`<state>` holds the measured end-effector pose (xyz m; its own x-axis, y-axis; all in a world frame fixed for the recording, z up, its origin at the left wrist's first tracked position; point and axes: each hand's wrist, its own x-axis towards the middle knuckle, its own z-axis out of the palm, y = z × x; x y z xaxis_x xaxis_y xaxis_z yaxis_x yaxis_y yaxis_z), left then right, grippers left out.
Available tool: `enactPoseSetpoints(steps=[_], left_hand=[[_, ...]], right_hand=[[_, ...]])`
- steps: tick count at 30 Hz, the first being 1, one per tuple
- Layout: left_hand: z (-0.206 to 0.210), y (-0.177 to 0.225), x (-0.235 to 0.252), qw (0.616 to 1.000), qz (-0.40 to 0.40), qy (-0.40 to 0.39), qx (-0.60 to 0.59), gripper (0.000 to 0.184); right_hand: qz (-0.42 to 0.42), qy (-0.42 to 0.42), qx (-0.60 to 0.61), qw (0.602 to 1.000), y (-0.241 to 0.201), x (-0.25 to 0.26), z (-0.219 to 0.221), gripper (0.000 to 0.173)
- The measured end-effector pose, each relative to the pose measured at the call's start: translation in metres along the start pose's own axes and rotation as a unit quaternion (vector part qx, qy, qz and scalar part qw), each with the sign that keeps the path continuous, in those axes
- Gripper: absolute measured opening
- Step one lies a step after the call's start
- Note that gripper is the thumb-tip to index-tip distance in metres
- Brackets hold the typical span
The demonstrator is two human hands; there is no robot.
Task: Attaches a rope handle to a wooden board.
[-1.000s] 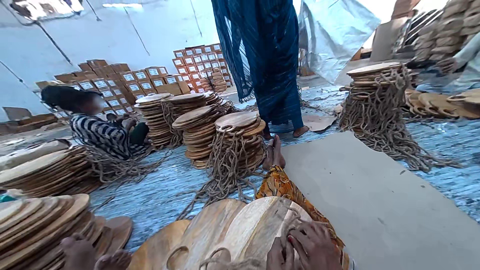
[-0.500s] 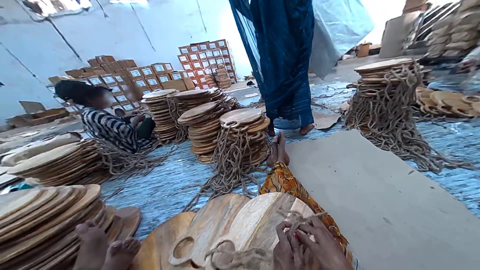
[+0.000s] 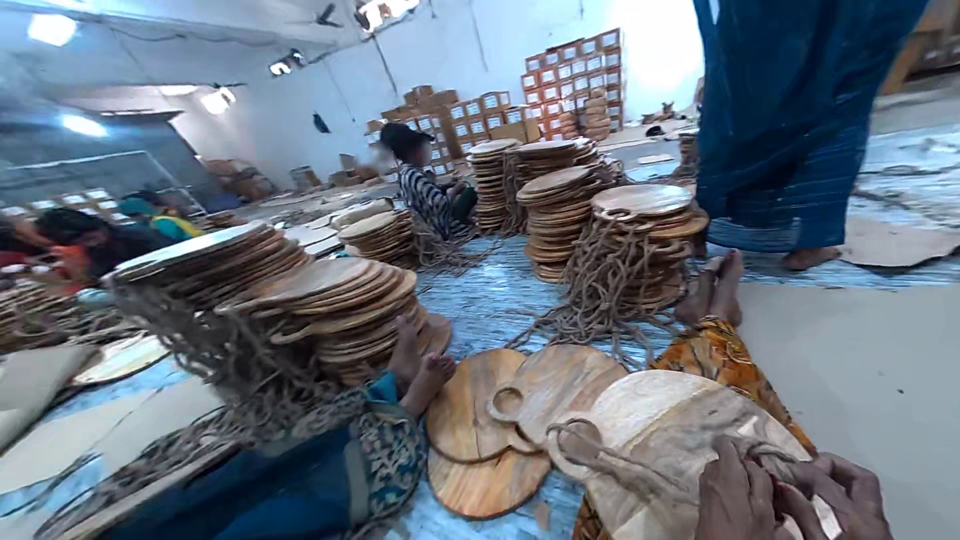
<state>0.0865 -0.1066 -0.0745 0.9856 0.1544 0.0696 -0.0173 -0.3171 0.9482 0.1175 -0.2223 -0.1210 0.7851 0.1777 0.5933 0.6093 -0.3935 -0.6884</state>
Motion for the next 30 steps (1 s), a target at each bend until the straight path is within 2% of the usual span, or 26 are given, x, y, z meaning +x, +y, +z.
enactPoseSetpoints(steps=[3,5,8,10,11,13,16,18,22,26,30], left_hand=[[-0.009,-0.010,0.010,0.985,-0.054,-0.086,-0.137,0.035],[-0.015,-0.014,0.012,0.978,-0.065,-0.130,-0.149,0.036],[-0.013,-0.014,0.008,0.993,0.004,-0.116,0.006,0.035],[-0.011,-0.009,0.003,0.987,0.027,-0.121,0.103,0.035],[-0.011,-0.009,0.002,0.984,0.027,-0.129,0.119,0.036],[-0.008,-0.016,0.003,0.988,0.039,-0.121,0.084,0.036],[-0.010,-0.019,0.006,0.986,0.022,-0.126,-0.105,0.035],[-0.014,-0.015,0.007,0.968,-0.033,-0.133,-0.211,0.031],[-0.017,-0.024,0.012,0.948,-0.107,-0.115,-0.276,0.031],[-0.013,-0.025,0.010,0.947,-0.091,-0.131,-0.279,0.028],[-0.011,-0.015,0.012,0.961,-0.050,-0.146,-0.230,0.025]], right_hand=[[-0.040,-0.046,0.038,0.997,0.012,0.001,-0.006,0.027],[-0.031,-0.087,0.048,0.995,0.016,0.002,-0.012,0.030],[0.039,-0.155,0.036,0.986,0.008,0.009,-0.026,0.036],[0.106,-0.195,0.007,0.975,0.000,0.011,-0.033,0.048],[0.125,-0.202,0.001,0.971,-0.002,0.012,-0.035,0.048],[0.105,-0.180,0.006,0.978,-0.001,0.009,-0.036,0.036],[-0.019,-0.097,0.053,0.994,0.009,0.003,-0.029,0.018],[-0.087,-0.065,0.087,0.990,0.015,0.002,-0.025,0.019],[-0.181,-0.069,0.125,0.973,0.015,0.009,-0.030,0.023],[-0.157,-0.118,0.261,0.945,0.014,0.011,-0.046,0.029],[-0.051,-0.004,0.379,0.924,0.019,0.007,-0.065,0.030]])
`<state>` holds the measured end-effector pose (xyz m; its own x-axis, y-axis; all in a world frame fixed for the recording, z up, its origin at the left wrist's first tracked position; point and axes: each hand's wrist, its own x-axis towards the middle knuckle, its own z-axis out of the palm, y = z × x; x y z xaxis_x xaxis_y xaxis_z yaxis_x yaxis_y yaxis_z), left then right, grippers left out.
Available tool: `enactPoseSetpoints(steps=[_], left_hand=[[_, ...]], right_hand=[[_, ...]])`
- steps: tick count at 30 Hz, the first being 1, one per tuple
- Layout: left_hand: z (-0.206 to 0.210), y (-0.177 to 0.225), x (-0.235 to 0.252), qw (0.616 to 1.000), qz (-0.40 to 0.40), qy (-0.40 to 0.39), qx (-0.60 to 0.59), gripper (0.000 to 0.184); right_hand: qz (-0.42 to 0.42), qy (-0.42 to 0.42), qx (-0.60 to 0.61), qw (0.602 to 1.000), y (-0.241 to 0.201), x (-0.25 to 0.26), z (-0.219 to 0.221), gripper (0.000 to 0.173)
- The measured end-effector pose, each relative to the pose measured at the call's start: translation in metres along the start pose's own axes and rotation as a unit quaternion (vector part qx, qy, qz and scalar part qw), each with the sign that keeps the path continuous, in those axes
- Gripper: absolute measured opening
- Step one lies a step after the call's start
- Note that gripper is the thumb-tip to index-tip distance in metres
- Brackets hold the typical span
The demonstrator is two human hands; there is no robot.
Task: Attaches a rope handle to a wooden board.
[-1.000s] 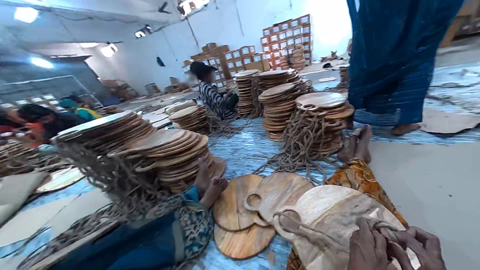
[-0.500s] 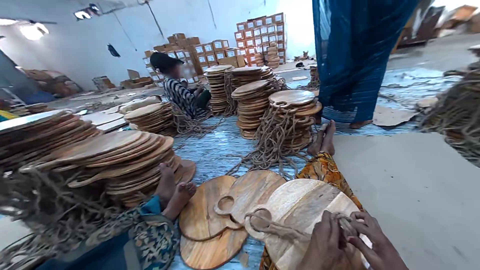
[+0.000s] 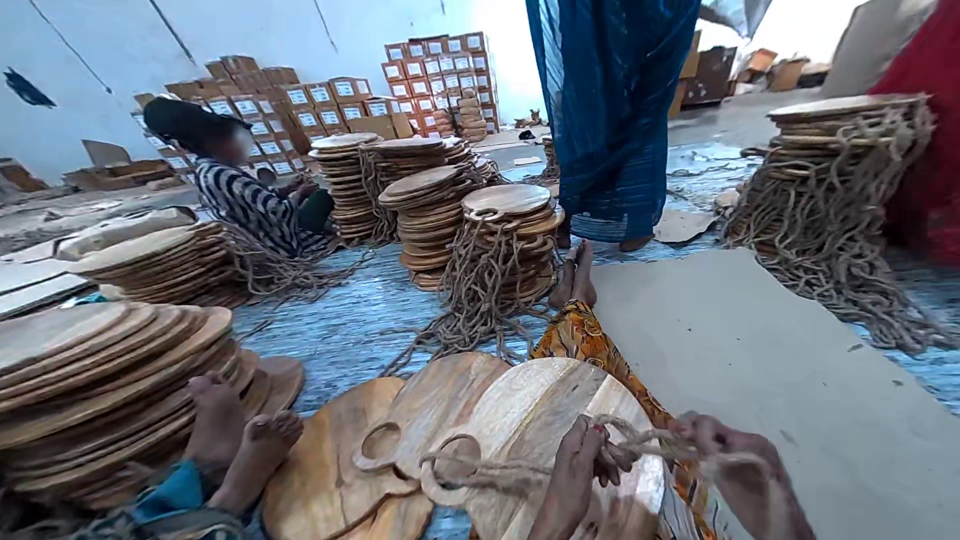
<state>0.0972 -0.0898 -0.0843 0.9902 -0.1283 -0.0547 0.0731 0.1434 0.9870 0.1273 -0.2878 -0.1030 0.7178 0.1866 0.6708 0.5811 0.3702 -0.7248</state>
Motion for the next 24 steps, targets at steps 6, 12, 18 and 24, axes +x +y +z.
enactPoseSetpoints(steps=[6,12,18,24], left_hand=[[0.007,-0.016,0.011,0.997,0.003,0.044,0.067,0.022],[0.012,-0.016,0.012,0.989,0.000,0.069,0.132,0.024],[0.015,-0.019,0.011,0.987,0.022,0.065,0.144,0.025],[0.017,-0.022,0.019,0.986,-0.002,0.057,0.160,0.027]], right_hand=[[0.091,0.341,0.148,0.924,-0.009,-0.001,-0.034,0.033],[0.401,0.423,0.135,0.801,0.037,-0.028,0.018,0.027],[0.373,0.431,-0.002,0.822,0.026,-0.027,0.005,0.030],[0.459,0.162,-0.161,0.858,0.004,-0.048,-0.040,0.033]])
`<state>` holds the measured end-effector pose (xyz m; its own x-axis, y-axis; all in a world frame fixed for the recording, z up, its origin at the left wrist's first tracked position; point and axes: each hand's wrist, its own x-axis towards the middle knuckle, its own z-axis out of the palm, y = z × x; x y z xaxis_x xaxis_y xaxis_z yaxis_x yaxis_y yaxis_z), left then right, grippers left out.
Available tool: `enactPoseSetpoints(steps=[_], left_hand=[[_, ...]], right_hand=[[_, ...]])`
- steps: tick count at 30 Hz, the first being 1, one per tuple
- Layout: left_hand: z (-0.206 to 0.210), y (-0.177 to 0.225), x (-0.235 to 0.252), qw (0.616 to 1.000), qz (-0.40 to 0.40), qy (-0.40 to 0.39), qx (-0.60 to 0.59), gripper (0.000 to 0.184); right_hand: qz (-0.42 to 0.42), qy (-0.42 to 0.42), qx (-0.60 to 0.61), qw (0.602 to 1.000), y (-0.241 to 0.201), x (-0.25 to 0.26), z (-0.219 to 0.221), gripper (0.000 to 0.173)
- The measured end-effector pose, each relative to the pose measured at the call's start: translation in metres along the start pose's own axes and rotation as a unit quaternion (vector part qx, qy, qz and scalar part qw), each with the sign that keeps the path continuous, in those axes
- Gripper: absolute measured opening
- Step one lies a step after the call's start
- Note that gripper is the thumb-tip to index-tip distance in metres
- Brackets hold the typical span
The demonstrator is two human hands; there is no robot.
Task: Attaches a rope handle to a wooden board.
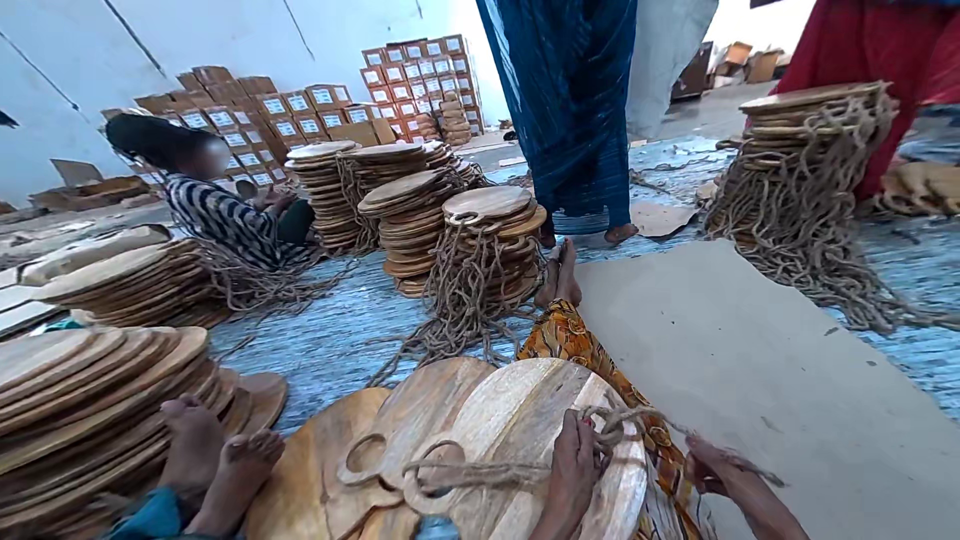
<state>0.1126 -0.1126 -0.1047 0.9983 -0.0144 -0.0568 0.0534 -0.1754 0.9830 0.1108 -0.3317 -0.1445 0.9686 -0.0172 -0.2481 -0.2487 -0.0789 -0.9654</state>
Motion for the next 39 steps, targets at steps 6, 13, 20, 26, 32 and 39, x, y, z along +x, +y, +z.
enactPoseSetpoints(steps=[6,13,20,26,32,39], left_hand=[[0.002,-0.005,0.013,0.999,-0.019,-0.004,-0.033,0.024],[0.008,-0.007,0.034,0.992,-0.026,-0.059,0.111,0.037],[0.018,-0.018,0.052,0.984,-0.014,-0.085,0.153,0.037],[0.024,-0.018,0.061,0.984,-0.005,-0.066,0.167,0.036],[0.020,-0.027,0.057,0.984,0.030,-0.089,0.154,0.036],[0.016,-0.035,0.057,0.984,0.036,-0.108,0.136,0.035]], right_hand=[[-0.047,-0.114,-0.005,0.992,-0.012,-0.007,0.055,0.027],[-0.098,0.019,0.025,0.995,-0.020,0.032,0.080,0.033],[-0.092,0.152,0.040,0.983,-0.004,0.054,0.098,0.036],[-0.155,0.208,0.069,0.963,0.010,0.050,0.103,0.044],[-0.181,0.189,0.118,0.958,0.011,0.049,0.103,0.044],[-0.242,0.202,0.121,0.941,0.018,0.048,0.106,0.023]])
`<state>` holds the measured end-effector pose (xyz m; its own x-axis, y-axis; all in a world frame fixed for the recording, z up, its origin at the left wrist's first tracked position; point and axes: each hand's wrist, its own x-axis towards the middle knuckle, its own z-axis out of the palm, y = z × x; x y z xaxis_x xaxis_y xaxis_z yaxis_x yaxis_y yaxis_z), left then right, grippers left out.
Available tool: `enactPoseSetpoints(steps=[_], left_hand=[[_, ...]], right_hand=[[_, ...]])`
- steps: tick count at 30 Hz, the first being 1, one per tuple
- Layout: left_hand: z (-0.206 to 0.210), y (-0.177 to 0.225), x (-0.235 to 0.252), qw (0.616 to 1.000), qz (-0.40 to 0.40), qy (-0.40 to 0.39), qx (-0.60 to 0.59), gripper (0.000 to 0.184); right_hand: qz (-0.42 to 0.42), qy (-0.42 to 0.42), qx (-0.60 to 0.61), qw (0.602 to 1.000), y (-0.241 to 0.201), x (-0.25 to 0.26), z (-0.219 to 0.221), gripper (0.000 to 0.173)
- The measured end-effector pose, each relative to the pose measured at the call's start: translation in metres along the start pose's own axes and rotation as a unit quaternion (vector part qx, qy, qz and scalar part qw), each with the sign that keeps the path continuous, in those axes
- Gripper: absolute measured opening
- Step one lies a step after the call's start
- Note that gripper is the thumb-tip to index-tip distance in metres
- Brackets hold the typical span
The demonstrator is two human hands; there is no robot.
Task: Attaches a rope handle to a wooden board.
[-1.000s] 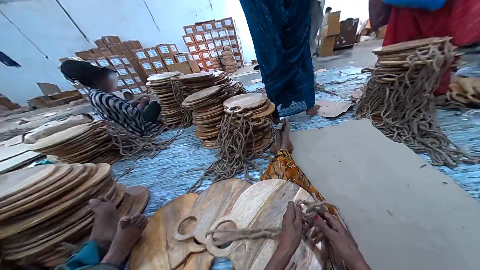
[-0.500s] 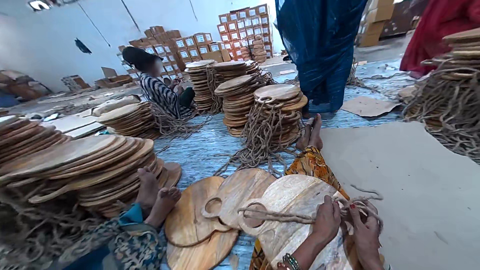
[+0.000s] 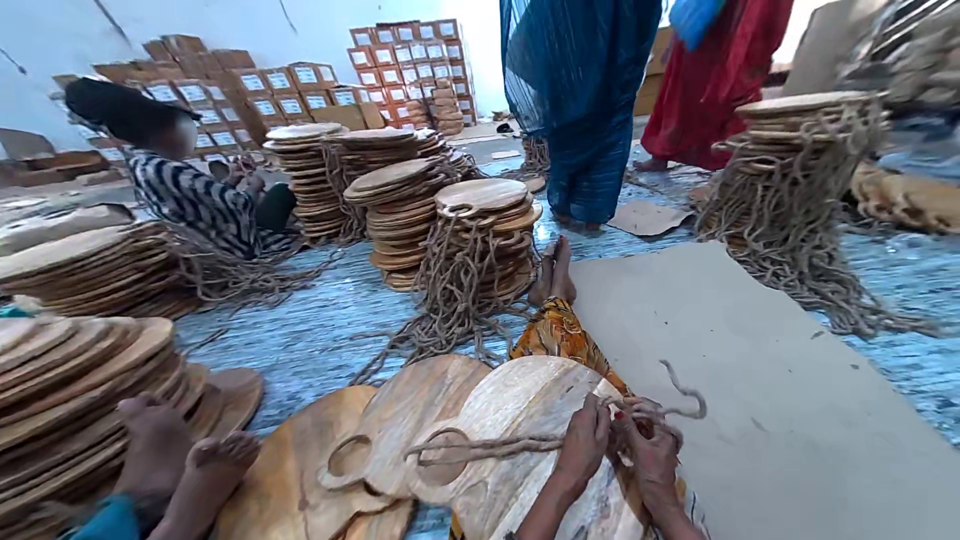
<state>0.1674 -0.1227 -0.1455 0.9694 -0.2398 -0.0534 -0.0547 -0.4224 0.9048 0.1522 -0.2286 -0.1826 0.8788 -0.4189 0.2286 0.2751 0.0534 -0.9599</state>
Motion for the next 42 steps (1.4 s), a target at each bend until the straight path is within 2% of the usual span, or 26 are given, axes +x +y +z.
enactPoseSetpoints(steps=[4,7,11,15,18,22,27,42], left_hand=[[-0.004,-0.001,0.002,1.000,-0.010,-0.017,-0.014,0.033],[-0.005,0.001,0.003,1.000,-0.009,-0.024,0.006,0.034],[-0.001,0.003,0.005,0.999,-0.028,-0.025,0.030,0.034],[0.003,0.015,0.002,0.990,-0.063,-0.036,0.123,0.041],[0.005,0.022,0.000,0.978,-0.059,-0.060,0.191,0.048],[0.007,0.026,0.002,0.949,-0.039,-0.126,0.286,0.056],[0.007,0.025,0.005,0.944,-0.033,-0.147,0.294,0.049],[0.004,0.022,0.001,0.947,-0.031,-0.141,0.286,0.048]], right_hand=[[0.010,-0.076,-0.088,0.993,-0.001,0.003,-0.013,0.030],[0.014,-0.097,-0.091,0.991,-0.002,0.003,-0.019,0.022],[0.055,-0.056,-0.062,0.995,-0.004,0.000,-0.017,0.017],[0.114,-0.036,-0.100,0.988,-0.012,0.005,-0.013,0.018],[0.133,-0.038,-0.126,0.982,-0.009,0.006,-0.017,0.023],[0.200,-0.009,-0.119,0.973,0.005,0.012,-0.023,0.023],[0.212,0.015,-0.095,0.972,0.003,0.018,-0.025,0.023],[0.290,0.060,-0.020,0.955,0.014,0.034,-0.021,0.021]])
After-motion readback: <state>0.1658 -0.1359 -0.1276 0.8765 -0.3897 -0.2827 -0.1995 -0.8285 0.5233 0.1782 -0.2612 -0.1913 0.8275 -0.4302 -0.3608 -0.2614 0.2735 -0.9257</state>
